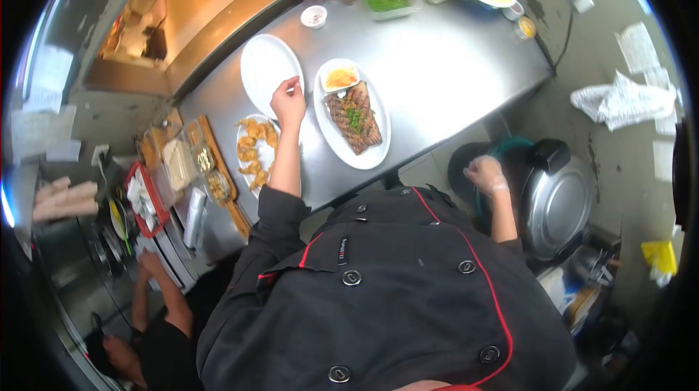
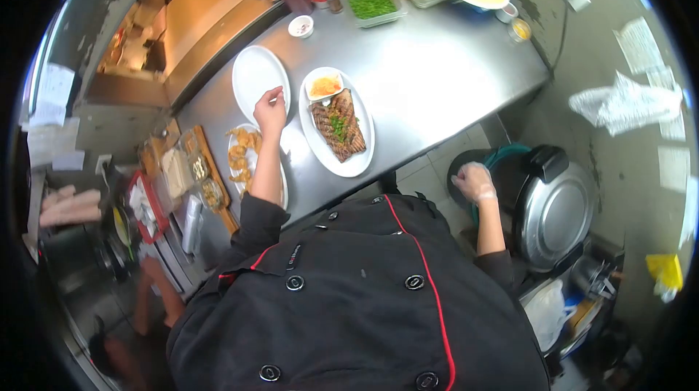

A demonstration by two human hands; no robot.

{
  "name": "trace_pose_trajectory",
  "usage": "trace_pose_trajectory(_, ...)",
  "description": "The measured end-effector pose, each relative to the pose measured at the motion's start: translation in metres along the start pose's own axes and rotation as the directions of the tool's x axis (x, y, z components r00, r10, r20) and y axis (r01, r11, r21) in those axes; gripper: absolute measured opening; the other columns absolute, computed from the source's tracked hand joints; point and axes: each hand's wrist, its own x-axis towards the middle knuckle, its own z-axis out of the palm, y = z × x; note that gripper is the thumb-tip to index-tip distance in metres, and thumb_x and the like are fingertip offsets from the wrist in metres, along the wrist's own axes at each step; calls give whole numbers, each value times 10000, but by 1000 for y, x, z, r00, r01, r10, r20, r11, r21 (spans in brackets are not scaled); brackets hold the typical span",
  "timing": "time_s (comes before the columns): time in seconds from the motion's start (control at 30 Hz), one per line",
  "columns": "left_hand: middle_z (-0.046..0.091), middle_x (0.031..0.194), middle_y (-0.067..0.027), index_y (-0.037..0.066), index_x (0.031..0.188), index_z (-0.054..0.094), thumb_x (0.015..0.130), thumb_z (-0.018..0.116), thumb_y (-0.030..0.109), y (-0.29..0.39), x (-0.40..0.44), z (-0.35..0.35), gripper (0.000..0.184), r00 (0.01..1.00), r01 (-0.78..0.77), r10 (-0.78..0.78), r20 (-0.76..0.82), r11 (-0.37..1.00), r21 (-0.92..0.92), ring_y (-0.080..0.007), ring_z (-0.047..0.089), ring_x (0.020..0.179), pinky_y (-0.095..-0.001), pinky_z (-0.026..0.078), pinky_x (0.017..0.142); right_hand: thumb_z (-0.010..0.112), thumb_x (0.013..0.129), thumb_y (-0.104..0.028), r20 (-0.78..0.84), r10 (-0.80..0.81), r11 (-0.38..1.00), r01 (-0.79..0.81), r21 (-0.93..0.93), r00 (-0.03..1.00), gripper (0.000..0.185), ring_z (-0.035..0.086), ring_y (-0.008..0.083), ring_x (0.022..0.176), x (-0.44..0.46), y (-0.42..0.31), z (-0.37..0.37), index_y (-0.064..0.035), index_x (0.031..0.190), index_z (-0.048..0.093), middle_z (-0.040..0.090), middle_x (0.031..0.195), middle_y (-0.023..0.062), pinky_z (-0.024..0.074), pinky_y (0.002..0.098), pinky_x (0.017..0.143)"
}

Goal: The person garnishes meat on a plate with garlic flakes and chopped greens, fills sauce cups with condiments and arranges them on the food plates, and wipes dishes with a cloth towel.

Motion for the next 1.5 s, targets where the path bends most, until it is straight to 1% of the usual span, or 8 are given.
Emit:
trace_pose_trajectory(0.17, 627, 783, -81, 41, 936, 648, 795, 590, 102, -6, -103, -48, 164, 992, 20, -20, -123, 1000, 1, -135, 511, 570, -261, 429, 560, 678, 631, -275, 545, -153, 799, 428, -423, 824, 237, 611, 302, 822, 80, -26, -5, -54, 717, 675, 638, 794, 165, 494, 378, 724)
trace_pose_trajectory(0.3, 565, 832, -77, 56, 1032, 602, 757, 596, 47, -28, -211, -63, 275, 973, 156, -157, -166, 988, -22, -137, 515, 575, -270, 432, 565, 716, 665, -195, 893, 402, 713, 544, -443, 202, 189, 647, 211, 758, 103, -1, 55, -66, 800, 691, 673, 811, 80, 511, 328, 625)
trace_pose_trajectory(0.37, 544, 843, -76, 63, 1061, 584, 740, 598, 28, -41, -262, -66, 323, 942, 238, -230, -246, 971, 1, -138, 517, 574, -274, 436, 573, 684, 698, -182, 927, 270, 488, 793, -365, 260, 207, 628, 241, 881, 111, 55, 107, -93, 885, 690, 652, 960, 108, 514, 374, 702)
trace_pose_trajectory(0.67, 392, 1143, -128, 94, 1215, 453, 691, 609, -44, -56, -412, -51, 565, 608, 519, -535, -586, 827, -217, -138, 556, 730, -265, 487, 630, 682, 697, -194, 907, 145, 341, 841, -420, 395, 222, 621, 242, 905, 130, 6, 120, -93, 895, 688, 646, 980, 109, 513, 374, 719)
trace_pose_trajectory(1.0, 260, 1253, -239, 84, 1296, 306, 594, 590, -78, -46, -704, 90, 775, 158, 887, -618, -770, 431, -164, -429, 501, 1002, -419, 458, 847, 680, 697, -208, 934, -221, -14, 957, -290, 280, 239, 612, 244, 932, 109, -115, 176, -94, 907, 686, 639, 1002, 111, 512, 374, 737)
trace_pose_trajectory(1.17, 277, 1274, -251, 73, 1264, 333, 593, 605, -69, 15, -812, 148, 738, -199, 898, -873, -446, 19, -439, -416, 491, 1036, -423, 449, 873, 679, 697, -215, 957, -210, -174, 956, -237, 199, 247, 608, 244, 946, 64, -134, 204, -94, 912, 685, 636, 1012, 111, 511, 374, 746)
trace_pose_trajectory(1.33, 532, 1066, -202, 58, 1158, 452, 604, 673, 50, 37, -874, 219, 596, -528, 739, -760, -379, -191, -646, -363, 551, 952, -393, 473, 816, 678, 696, -222, 968, -203, -352, 912, -210, 145, 256, 604, 245, 959, 22, -139, 230, -95, 918, 684, 632, 1023, 112, 510, 374, 755)
trace_pose_trajectory(1.5, 630, 680, -151, 41, 662, 646, 709, 630, 226, 43, -872, 245, 192, -536, 700, -704, -465, -63, -712, -335, 612, 697, -410, 475, 681, 645, 720, -244, 928, -352, -431, 860, -275, 120, 264, 574, 252, 1024, -39, -183, 267, -99, 938, 677, 607, 1085, 110, 497, 365, 810)
